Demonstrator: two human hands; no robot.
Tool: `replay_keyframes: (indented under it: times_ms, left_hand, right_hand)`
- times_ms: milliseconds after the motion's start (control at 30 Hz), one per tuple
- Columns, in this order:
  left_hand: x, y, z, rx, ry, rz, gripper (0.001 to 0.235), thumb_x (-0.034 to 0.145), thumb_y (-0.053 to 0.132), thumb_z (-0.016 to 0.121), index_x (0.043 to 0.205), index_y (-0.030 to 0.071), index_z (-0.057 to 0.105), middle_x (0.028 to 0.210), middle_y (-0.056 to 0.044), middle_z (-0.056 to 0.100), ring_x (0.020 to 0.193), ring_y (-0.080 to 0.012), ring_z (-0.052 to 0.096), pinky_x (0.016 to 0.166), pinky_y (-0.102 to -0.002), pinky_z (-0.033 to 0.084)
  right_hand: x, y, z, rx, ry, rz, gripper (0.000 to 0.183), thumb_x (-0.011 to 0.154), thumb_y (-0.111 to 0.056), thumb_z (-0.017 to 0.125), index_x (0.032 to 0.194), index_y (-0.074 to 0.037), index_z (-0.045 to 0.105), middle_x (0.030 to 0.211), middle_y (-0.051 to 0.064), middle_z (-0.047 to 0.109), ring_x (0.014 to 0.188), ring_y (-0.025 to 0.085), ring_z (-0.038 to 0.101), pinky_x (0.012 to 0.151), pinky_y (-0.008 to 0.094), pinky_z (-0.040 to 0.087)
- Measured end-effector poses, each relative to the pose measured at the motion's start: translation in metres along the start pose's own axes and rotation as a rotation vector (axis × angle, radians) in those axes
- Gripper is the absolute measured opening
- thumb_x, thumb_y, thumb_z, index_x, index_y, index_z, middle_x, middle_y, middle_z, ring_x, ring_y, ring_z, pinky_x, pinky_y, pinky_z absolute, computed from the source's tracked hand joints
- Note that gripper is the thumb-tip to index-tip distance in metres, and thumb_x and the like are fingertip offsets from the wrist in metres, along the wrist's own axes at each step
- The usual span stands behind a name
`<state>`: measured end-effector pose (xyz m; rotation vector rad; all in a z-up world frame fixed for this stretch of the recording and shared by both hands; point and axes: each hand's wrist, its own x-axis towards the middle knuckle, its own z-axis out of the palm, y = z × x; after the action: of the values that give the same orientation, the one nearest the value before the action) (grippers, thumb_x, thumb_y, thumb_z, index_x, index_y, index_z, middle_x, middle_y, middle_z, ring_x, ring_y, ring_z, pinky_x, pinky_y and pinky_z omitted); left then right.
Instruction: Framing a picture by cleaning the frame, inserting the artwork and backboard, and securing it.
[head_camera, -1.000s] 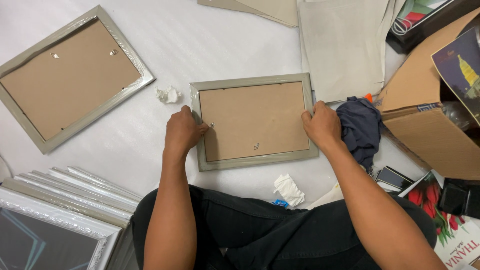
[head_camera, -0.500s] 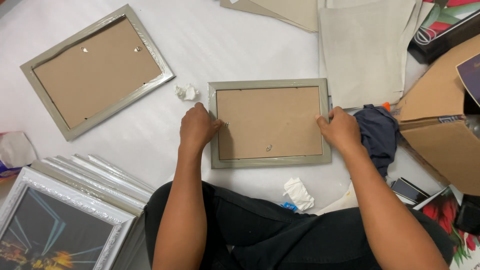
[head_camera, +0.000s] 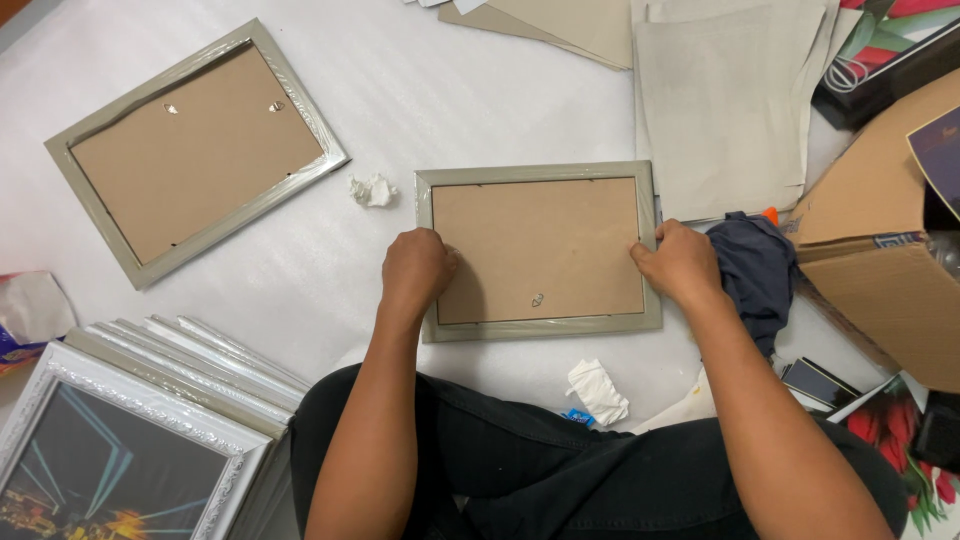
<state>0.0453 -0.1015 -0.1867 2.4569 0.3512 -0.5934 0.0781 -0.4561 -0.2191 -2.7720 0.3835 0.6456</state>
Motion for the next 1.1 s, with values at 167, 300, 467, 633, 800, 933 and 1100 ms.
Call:
replay_keyframes:
  times_ms: [167,300,467,633,800,933,1100]
  left_hand:
    - [-0.005,0.005,-0.008,0.026,-0.016,0.014,0.027,0.087,0.01,0.068,0.105,-0.007,0.077,0.092,-0.028,0.074,0.09,-0.0451,0.074,0.076,-0.053,0.061]
    - [-0.002,0.004,-0.004,0.016,0.016,0.02,0.03,0.086,0.016,0.066,0.107,-0.002,0.078,0.103,-0.026,0.071,0.099,-0.0444,0.07,0.083,-0.054,0.059]
    - [0.007,-0.002,0.009,-0.006,0.035,-0.007,0.034,0.084,0.018,0.062,0.106,-0.003,0.078,0.113,-0.028,0.062,0.104,-0.047,0.068,0.087,-0.053,0.059]
    - [0.012,-0.009,0.014,0.007,0.026,0.002,0.036,0.083,0.019,0.065,0.106,-0.004,0.078,0.117,-0.03,0.058,0.108,-0.0499,0.066,0.09,-0.054,0.058]
    - [0.01,-0.004,0.009,0.08,0.012,0.027,0.035,0.083,0.015,0.067,0.109,-0.005,0.077,0.117,-0.031,0.059,0.105,-0.0492,0.068,0.088,-0.052,0.058]
    - [0.004,-0.002,-0.003,0.012,-0.001,0.06,0.034,0.082,0.016,0.062,0.103,-0.004,0.079,0.114,-0.032,0.06,0.101,-0.0517,0.069,0.084,-0.055,0.058]
    - [-0.003,-0.006,-0.016,-0.064,0.057,0.013,0.033,0.086,0.02,0.066,0.105,-0.005,0.078,0.101,-0.032,0.068,0.096,-0.0507,0.071,0.08,-0.055,0.058]
  right_hand:
    - [0.006,0.007,0.009,0.001,0.018,-0.015,0.048,0.088,-0.029,0.065,0.124,0.003,0.071,0.114,0.029,0.073,0.112,0.048,0.068,0.088,0.055,0.057]
    - [0.007,0.006,0.007,0.023,-0.003,0.012,0.048,0.089,-0.029,0.065,0.124,0.003,0.071,0.112,0.028,0.073,0.11,0.047,0.069,0.085,0.055,0.058]
    - [-0.002,-0.003,-0.003,0.036,-0.018,-0.013,0.049,0.088,-0.025,0.063,0.123,0.007,0.071,0.115,0.032,0.072,0.113,0.049,0.067,0.089,0.056,0.057]
    - [0.0,-0.004,-0.004,0.046,-0.033,-0.023,0.051,0.087,-0.024,0.062,0.125,0.01,0.069,0.116,0.033,0.071,0.113,0.05,0.067,0.09,0.056,0.057]
    - [0.005,0.001,-0.005,0.026,-0.056,-0.029,0.055,0.086,-0.027,0.062,0.128,0.007,0.07,0.121,0.032,0.07,0.12,0.05,0.063,0.098,0.055,0.052]
    - [-0.026,-0.006,-0.046,0.069,-0.063,-0.012,0.05,0.085,-0.025,0.06,0.125,0.003,0.072,0.124,0.03,0.07,0.124,0.05,0.059,0.101,0.056,0.05]
    - [-0.014,0.053,-0.039,-0.077,0.008,0.072,0.047,0.082,-0.032,0.063,0.12,-0.008,0.078,0.122,0.022,0.074,0.124,0.042,0.062,0.103,0.05,0.05]
